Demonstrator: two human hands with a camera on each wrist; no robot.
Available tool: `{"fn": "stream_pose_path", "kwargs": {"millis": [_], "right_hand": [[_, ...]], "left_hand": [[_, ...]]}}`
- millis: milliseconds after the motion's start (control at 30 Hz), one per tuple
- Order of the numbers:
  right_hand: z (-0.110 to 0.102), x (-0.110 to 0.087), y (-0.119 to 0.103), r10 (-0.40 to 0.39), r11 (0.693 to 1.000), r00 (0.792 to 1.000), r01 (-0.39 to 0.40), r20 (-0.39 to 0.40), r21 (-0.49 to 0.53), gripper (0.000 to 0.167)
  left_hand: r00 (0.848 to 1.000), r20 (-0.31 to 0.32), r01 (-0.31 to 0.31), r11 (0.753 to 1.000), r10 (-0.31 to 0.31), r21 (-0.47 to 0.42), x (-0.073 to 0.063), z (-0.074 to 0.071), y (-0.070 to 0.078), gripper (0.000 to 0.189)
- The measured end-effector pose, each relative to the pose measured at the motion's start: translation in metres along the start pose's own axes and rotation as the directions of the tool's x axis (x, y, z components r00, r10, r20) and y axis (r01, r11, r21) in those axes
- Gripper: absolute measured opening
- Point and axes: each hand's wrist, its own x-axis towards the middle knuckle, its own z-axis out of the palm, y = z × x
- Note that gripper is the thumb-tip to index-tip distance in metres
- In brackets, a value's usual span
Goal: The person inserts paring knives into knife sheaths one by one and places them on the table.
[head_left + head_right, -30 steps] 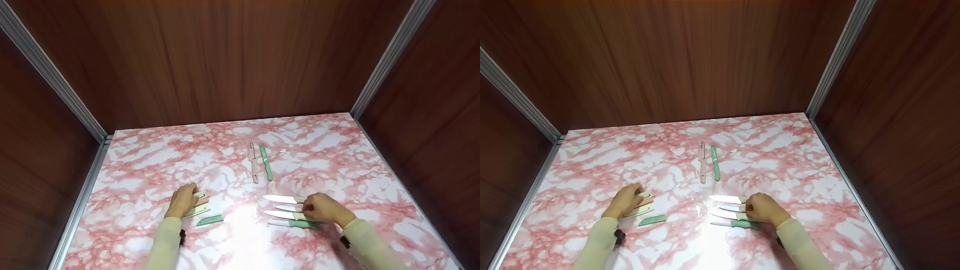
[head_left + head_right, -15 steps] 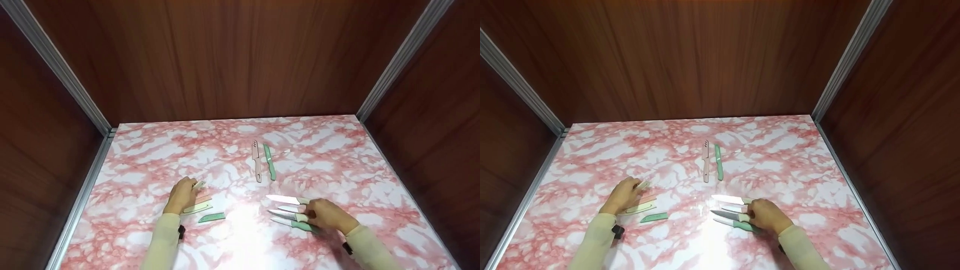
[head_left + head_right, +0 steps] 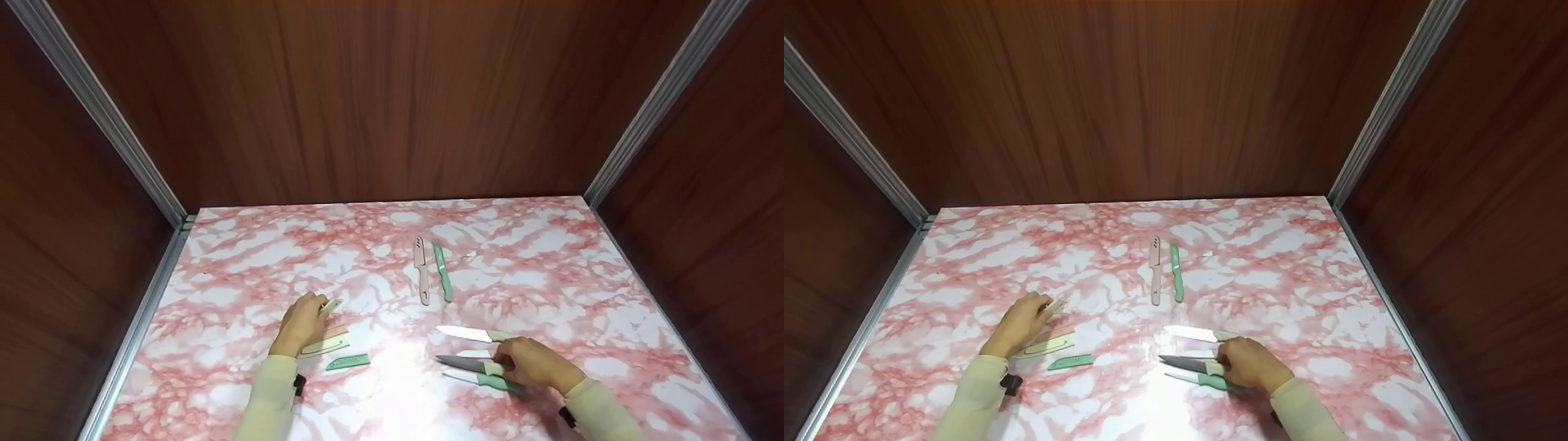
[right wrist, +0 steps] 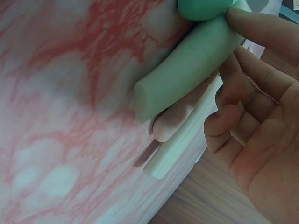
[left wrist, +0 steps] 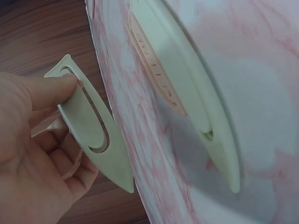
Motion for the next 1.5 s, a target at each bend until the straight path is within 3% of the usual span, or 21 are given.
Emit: {"fn": "stream_pose_path", "kwargs": {"millis": [167,367,533,733,1233,1433,1500], "right_hand": [[0.001,0.002,0.0,-0.032,0.999,0.999,0.031,-0.019,-0.019,0.008],[-0.002,0.001,-0.001,0.022,0.999,0.999,-0.02,-0.046,0.038,0.007],[-0.01,0.008,-0.006,0.057,0.996,0.993,-0.05,-0.099,0.073,0.004],[-0.019,0.022,-0.014,0.103,0.992,0.987,-0.093,-0.124,0.084,0.004],[-0.026,0.053,-0.031,0.093,0.995,0.966,-0.098,-0.243,-0.006,0.01],[-0.032,0.062,-0.036,0.082,0.994,0.959,-0.097,-0.271,-0.043,0.002],[-0.033,0.065,-0.038,0.08,0.995,0.961,-0.093,-0.267,-0.039,0.011]], "left_hand": [[0.999,-0.028,-0.024,1.0,0.024,0.003,-0.001,0.0,0.0,0.004],[0.999,-0.035,-0.023,1.0,0.022,-0.013,-0.004,0.0,0.003,0.006],[0.999,-0.031,-0.023,0.999,0.022,-0.025,-0.004,-0.006,0.017,0.009],[0.996,-0.03,-0.089,0.994,0.087,-0.065,-0.004,-0.013,0.036,0.005],[0.989,0.012,-0.145,0.984,0.147,-0.105,-0.003,-0.012,0.067,0.008],[0.987,0.023,-0.155,0.981,0.159,-0.121,-0.002,-0.009,0.076,0.012],[0.987,0.04,-0.146,0.979,0.153,-0.143,-0.002,-0.009,0.079,0.011]]}}
